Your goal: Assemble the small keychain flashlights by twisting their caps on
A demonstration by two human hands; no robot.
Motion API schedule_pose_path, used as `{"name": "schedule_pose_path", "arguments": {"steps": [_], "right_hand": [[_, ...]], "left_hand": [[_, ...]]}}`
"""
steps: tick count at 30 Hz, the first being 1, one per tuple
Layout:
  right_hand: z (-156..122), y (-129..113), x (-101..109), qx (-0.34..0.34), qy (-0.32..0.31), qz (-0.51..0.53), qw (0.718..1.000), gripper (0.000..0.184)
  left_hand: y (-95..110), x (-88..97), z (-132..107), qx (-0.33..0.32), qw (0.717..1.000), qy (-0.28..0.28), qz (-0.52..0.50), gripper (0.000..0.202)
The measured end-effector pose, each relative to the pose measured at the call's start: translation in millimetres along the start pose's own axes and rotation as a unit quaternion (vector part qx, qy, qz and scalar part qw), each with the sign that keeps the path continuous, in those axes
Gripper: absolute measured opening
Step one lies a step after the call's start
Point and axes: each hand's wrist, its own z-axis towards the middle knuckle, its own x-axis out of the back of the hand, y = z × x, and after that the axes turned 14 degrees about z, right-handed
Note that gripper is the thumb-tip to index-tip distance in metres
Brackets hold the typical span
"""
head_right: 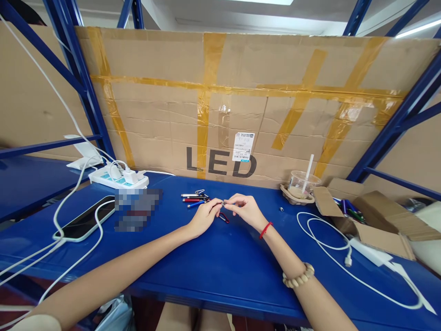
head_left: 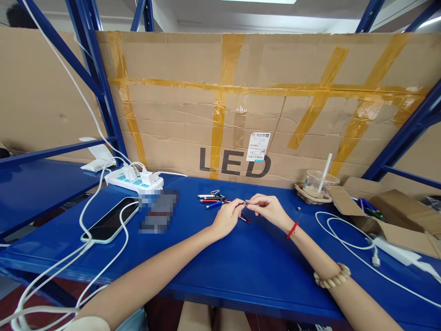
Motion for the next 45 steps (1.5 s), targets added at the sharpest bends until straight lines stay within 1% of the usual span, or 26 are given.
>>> {"name": "schedule_pose_path", "arguments": {"steps": [3,8,14,18,23,28,34,37,40,43,45], "right_hand": [[-1.1,0.2,2.1,0.028,-0.028,-0.003,0.999,0.018],[-3.8,-0.5,2.8,0.044,-0.044,-0.016,0.998,0.017],[-4.6,-1.8,4.8,0.081,-0.052,-0.084,0.992,0.016],[-4.8,-3.2,4.8,0.085,-0.054,-0.104,0.989,0.018],[-6.1,-6.3,2.1,0.067,-0.051,-0.115,0.990,0.021],[-7.3,-6.8,0.0,0.032,-0.038,-0.135,0.990,0.024],[-7.0,-2.9,-0.1,0.017,-0.020,-0.148,0.989,0.026],[-6.6,-3.1,-1.5,0.013,-0.013,-0.137,0.990,0.027],[-6.2,-4.6,-2.9,0.000,-0.002,-0.120,0.993,0.029],[-5.5,-5.0,-3.1,-0.023,0.002,-0.084,0.996,0.031],[-5.1,-4.5,-2.6,-0.037,0.001,-0.056,0.998,0.031]], "left_hand": [[-1.3,-0.1,-1.0,-0.016,0.999,-0.024,-0.017,0.019],[-3.5,-0.9,-4.2,-0.036,0.997,-0.051,-0.047,0.016],[-5.8,-2.1,-5.5,-0.054,0.995,-0.053,-0.068,0.011],[-6.6,-2.6,-5.5,-0.064,0.994,-0.056,-0.068,0.010],[-4.8,-1.5,-5.7,-0.071,0.993,-0.058,-0.069,0.009],[-4.0,-1.4,-4.0,-0.076,0.995,-0.042,-0.052,0.009],[-4.9,-1.7,-3.5,-0.068,0.997,-0.026,-0.040,0.010],[-4.0,-0.8,-3.6,-0.066,0.997,-0.010,-0.027,0.010],[-2.4,-0.1,-2.7,-0.064,0.998,-0.013,-0.014,0.008],[-2.1,-0.3,-1.2,-0.069,0.997,-0.005,0.025,0.022],[-2.8,-1.1,-0.4,-0.086,0.995,0.003,0.044,0.024]]}}
